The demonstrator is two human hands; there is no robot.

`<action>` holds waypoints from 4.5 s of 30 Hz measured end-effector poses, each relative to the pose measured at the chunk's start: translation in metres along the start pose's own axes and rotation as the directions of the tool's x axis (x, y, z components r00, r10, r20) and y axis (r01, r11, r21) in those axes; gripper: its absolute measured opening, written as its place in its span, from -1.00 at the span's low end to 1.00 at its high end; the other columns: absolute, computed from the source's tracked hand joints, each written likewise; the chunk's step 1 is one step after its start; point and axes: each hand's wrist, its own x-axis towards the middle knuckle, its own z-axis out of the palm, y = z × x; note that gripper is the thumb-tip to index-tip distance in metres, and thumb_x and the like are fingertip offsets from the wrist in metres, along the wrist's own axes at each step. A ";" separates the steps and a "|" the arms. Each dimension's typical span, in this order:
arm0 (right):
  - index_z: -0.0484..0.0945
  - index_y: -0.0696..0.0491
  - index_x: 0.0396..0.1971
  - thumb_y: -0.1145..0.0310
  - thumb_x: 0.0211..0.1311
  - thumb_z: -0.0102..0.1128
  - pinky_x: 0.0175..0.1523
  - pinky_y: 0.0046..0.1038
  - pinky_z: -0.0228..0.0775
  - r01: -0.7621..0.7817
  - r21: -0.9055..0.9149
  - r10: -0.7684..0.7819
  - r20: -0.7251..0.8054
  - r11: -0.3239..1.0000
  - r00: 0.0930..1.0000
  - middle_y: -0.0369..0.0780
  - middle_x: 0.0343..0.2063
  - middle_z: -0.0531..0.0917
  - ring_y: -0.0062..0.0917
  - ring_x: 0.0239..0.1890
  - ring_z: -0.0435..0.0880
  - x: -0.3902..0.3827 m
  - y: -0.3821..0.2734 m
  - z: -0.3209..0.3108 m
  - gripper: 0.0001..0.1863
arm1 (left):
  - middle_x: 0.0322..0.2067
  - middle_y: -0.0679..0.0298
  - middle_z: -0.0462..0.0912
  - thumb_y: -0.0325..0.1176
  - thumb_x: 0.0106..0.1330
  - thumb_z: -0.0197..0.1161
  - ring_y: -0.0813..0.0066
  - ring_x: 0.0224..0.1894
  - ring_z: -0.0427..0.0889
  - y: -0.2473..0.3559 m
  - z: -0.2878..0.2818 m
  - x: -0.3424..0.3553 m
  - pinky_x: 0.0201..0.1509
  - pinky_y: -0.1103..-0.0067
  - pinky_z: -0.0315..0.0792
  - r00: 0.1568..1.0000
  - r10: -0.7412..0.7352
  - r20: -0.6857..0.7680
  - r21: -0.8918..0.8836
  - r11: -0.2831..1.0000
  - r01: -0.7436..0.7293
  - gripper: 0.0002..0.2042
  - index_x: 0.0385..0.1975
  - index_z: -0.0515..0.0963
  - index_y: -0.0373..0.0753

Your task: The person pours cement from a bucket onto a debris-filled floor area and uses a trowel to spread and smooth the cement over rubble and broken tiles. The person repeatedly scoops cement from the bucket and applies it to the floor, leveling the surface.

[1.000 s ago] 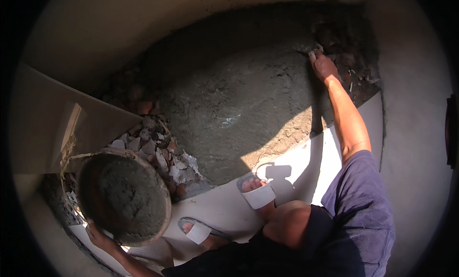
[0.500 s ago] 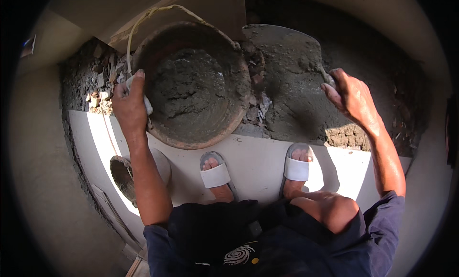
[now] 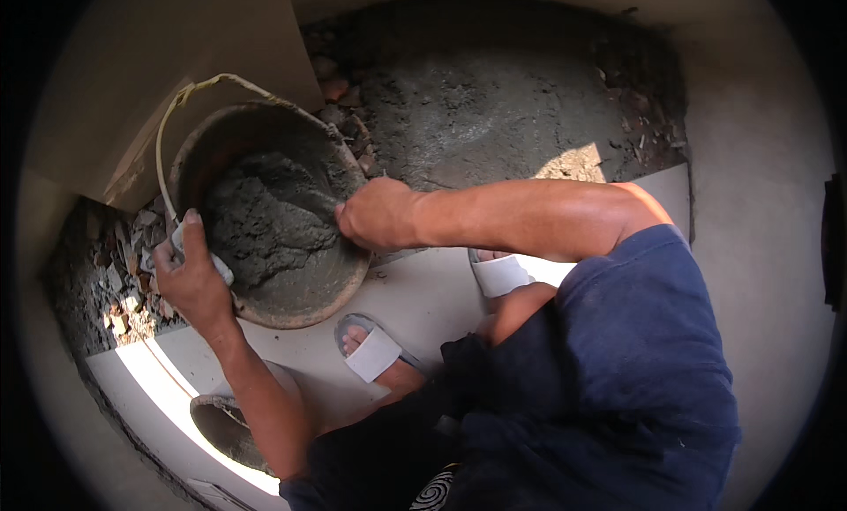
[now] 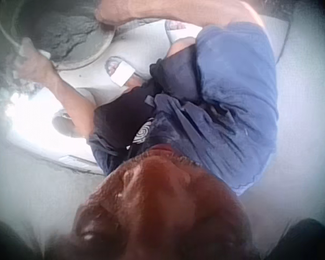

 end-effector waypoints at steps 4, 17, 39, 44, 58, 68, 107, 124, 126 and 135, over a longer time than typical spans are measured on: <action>0.65 0.19 -0.24 0.30 0.03 0.21 -0.06 -0.24 0.55 0.038 0.347 -0.047 0.017 0.937 0.999 -0.02 -0.26 0.71 -0.17 -0.11 0.69 -0.002 -0.019 0.008 -0.67 | -0.44 0.21 0.61 -0.10 0.28 0.32 0.47 -0.38 0.46 -0.004 -0.001 0.002 -0.18 0.52 0.38 0.996 0.082 0.036 0.097 0.992 -0.085 -0.58 -0.34 0.59 -0.46; 0.49 0.20 -0.23 0.32 0.02 0.15 -0.25 -0.27 0.46 -0.309 0.898 0.582 0.075 0.314 0.810 -0.04 -0.49 0.64 -0.26 -0.41 0.65 -0.238 0.060 0.032 -0.68 | -0.19 0.00 0.65 0.00 0.31 0.22 0.25 -0.17 0.57 -0.024 -0.017 0.027 0.00 0.44 0.40 0.996 -0.006 0.092 0.238 0.971 -0.017 -0.46 -0.14 0.56 -0.53; 0.47 0.29 0.00 -0.04 0.35 0.00 -0.40 -0.36 0.45 -0.477 0.816 0.938 0.343 -0.325 -0.052 -0.13 -0.51 0.60 -0.48 -0.52 0.59 -0.425 0.155 0.168 -0.40 | -0.16 -0.08 0.64 0.08 0.28 0.20 0.10 -0.12 0.57 -0.012 -0.014 0.030 0.07 0.33 0.37 0.997 0.057 0.059 0.378 0.923 -0.075 -0.42 -0.12 0.60 -0.47; 0.44 0.32 -0.13 0.01 0.38 -0.03 -0.03 -0.06 0.45 -0.643 0.766 0.988 0.118 -0.027 0.099 0.21 -0.35 0.64 0.12 -0.17 0.63 -0.326 0.094 0.203 -0.45 | -0.13 -0.09 0.63 0.06 0.31 0.18 -0.01 -0.09 0.56 -0.022 -0.019 0.029 0.08 0.30 0.37 0.996 0.068 0.051 0.393 0.916 -0.083 -0.44 -0.10 0.60 -0.46; 0.42 0.21 -0.35 -0.05 0.39 -0.06 -0.52 -0.35 0.45 -0.317 0.916 0.970 0.234 -0.244 -0.068 -0.12 -0.71 0.50 -0.45 -0.73 0.54 -0.346 0.144 0.171 -0.48 | -0.07 -0.06 0.64 0.02 0.31 0.20 0.13 -0.03 0.58 -0.033 -0.023 0.033 0.13 0.36 0.37 0.998 0.022 0.067 0.326 0.944 -0.042 -0.47 -0.04 0.59 -0.42; 0.49 0.32 -0.13 0.01 0.37 -0.07 -0.01 -0.04 0.41 -0.596 0.764 0.885 0.072 0.248 0.460 0.21 -0.31 0.63 0.10 -0.14 0.62 -0.262 0.115 0.153 -0.44 | -0.09 -0.07 0.64 0.01 0.30 0.19 0.09 -0.05 0.56 -0.015 -0.015 0.023 0.11 0.33 0.35 0.997 0.060 0.057 0.330 0.941 -0.075 -0.45 -0.04 0.57 -0.47; 0.47 0.20 -0.27 0.01 0.38 -0.04 -0.25 -0.23 0.45 -0.450 0.889 0.964 0.190 -0.089 0.184 -0.04 -0.52 0.59 -0.26 -0.43 0.65 -0.328 0.180 0.169 -0.53 | 0.05 -0.03 0.58 -0.04 0.39 0.06 0.15 0.08 0.52 -0.024 -0.016 0.034 0.22 0.36 0.31 0.998 -0.065 0.003 0.329 0.942 0.060 -0.47 0.05 0.53 -0.46; 0.40 0.08 -0.33 0.01 0.38 0.00 -0.63 -0.44 0.41 0.328 0.885 0.886 0.410 -0.329 -0.215 -0.24 -0.64 0.45 -0.51 -0.71 0.49 -0.428 0.180 0.232 -0.62 | 0.06 0.05 0.60 -0.03 0.38 0.10 0.22 0.09 0.55 -0.036 -0.025 0.046 0.23 0.42 0.33 0.997 0.042 0.070 0.356 0.932 -0.064 -0.51 0.06 0.56 -0.35; 0.40 0.06 -0.35 0.01 0.40 -0.03 -0.68 -0.43 0.40 0.334 0.880 0.877 0.423 -0.337 -0.229 -0.28 -0.69 0.42 -0.52 -0.73 0.46 -0.409 0.176 0.239 -0.62 | 0.06 0.05 0.60 -0.03 0.37 0.12 0.22 0.09 0.55 -0.035 -0.025 0.045 0.22 0.42 0.33 0.999 0.002 0.048 0.362 0.932 -0.019 -0.50 0.06 0.56 -0.35; 0.46 0.24 -0.13 0.00 0.40 -0.04 -0.04 -0.25 0.41 -0.349 0.906 0.971 0.226 -0.237 -0.072 0.00 -0.41 0.60 -0.21 -0.21 0.60 -0.282 0.065 0.265 -0.49 | 0.06 0.03 0.60 -0.04 0.36 0.13 0.21 0.10 0.55 -0.048 -0.031 0.055 0.21 0.41 0.34 0.984 0.129 0.124 0.328 0.930 -0.164 -0.51 0.05 0.57 -0.37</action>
